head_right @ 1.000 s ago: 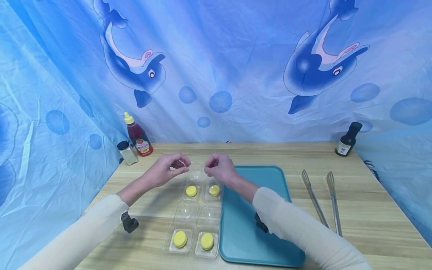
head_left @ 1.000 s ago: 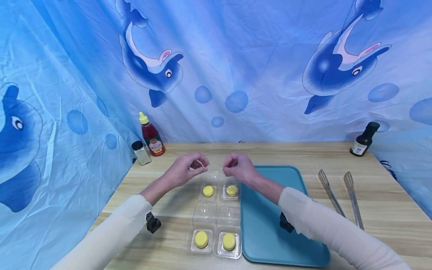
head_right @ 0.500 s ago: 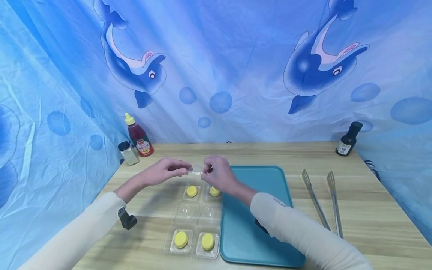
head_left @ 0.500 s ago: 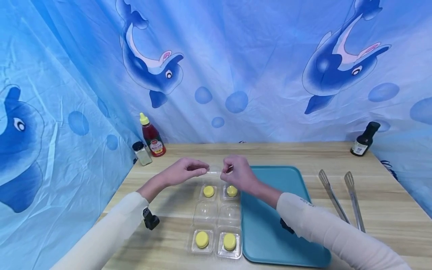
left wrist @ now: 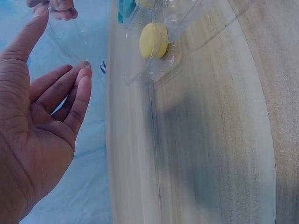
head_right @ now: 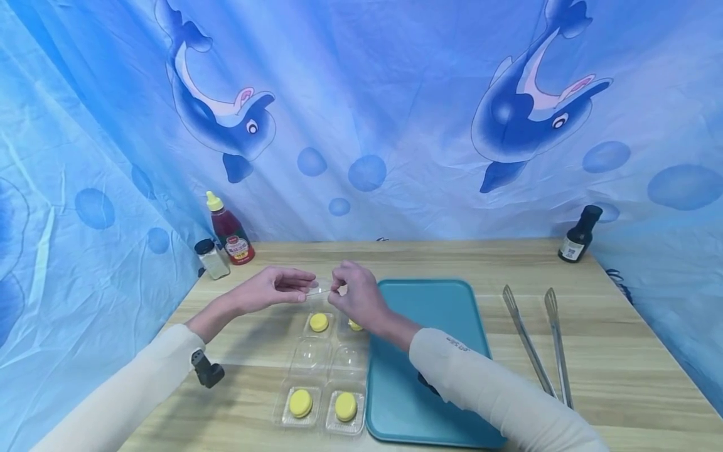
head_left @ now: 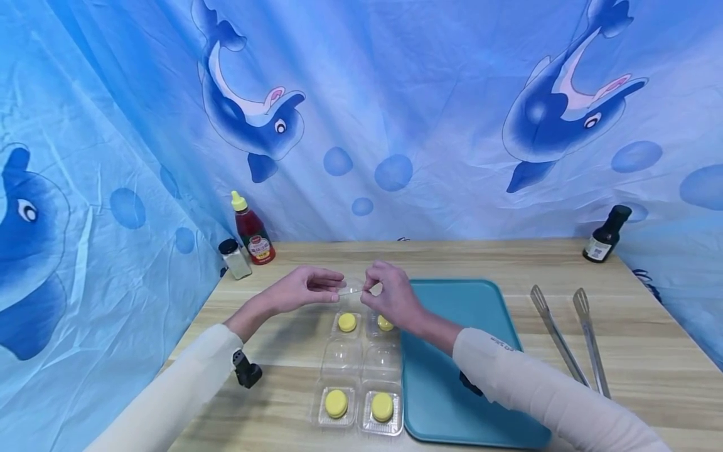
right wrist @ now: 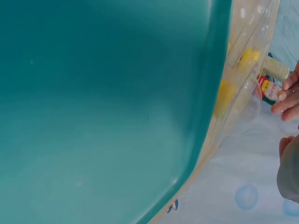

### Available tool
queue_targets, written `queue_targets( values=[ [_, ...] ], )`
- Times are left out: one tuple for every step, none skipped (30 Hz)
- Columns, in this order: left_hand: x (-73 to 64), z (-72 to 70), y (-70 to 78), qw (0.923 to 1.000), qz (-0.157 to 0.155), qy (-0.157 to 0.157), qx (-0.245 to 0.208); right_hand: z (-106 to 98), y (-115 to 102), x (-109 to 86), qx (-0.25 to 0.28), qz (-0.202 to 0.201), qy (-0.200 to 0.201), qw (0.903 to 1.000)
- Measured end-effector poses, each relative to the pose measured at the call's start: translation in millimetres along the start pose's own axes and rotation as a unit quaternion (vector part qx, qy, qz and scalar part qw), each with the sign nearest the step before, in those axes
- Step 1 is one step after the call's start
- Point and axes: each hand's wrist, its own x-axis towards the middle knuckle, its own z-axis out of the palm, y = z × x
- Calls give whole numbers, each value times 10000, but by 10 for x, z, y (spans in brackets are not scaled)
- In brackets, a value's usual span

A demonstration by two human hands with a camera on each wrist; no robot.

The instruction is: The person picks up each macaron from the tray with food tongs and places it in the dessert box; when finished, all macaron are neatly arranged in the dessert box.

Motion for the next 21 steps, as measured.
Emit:
queue_targets(
  values=[
    [-2,0,-5,10000,-1,-1,-19,6,-2,0,-8,-3,33,10000],
    [-4,0,-10,10000,0,3,-27,12,-2,-2,7,2,57,10000],
    [-6,-1,-15,10000,5,14,-23,18,-3,-2,34,2,71,10000],
    [-6,0,-17,10000,10,21,-5,22,-3,-5,41,16,74,10000],
    [-8,-1,-17,10000,18,37,39,26,-2,-6,58,32,67,10000],
    [-11,-1,-23,9999,36,59,117,31,0,-8,78,47,55,9999],
    [-13,-1,-23,9998,46,86,188,34,2,-10,95,88,26,9999],
    [-19,0,-23,9996,68,119,258,36,3,-12,123,119,-17,9999],
    [-23,3,-25,9993,79,162,331,36,2,-13,148,160,-78,9997],
    [-26,5,-31,9989,109,211,414,35,3,-13,185,190,-163,9995],
    [-29,8,-35,9983,142,265,499,31,4,-14,225,249,-266,9991],
    [-34,11,-44,9976,186,309,595,27,4,-14,273,316,-390,9984],
    [-38,15,-50,9968,238,352,681,19,2,-13,303,408,-555,9972],
    [-45,20,-62,9957,290,398,791,11,1,-13,332,503,-741,9954],
    [-52,25,-75,9941,329,448,929,0,-3,-12,363,600,-941,9931],
    [-61,30,-87,9925,388,487,1055,-11,-5,-12,386,720,-1158,9899],
    [-73,36,-95,9908,424,518,1179,-22,-8,-12,390,854,-1367,9862],
    [-84,42,-103,9887,475,547,1310,-33,-10,-13,410,955,-1566,9822],
    [-93,50,-107,9869,518,574,1418,-44,-11,-15,416,1055,-1758,9779],
    [-101,59,-111,9850,556,591,1525,-52,-10,-16,406,1133,-1912,9741],
    [-107,68,-113,9830,614,611,1619,-60,-10,-19,409,1181,-2027,9712]
  ],
)
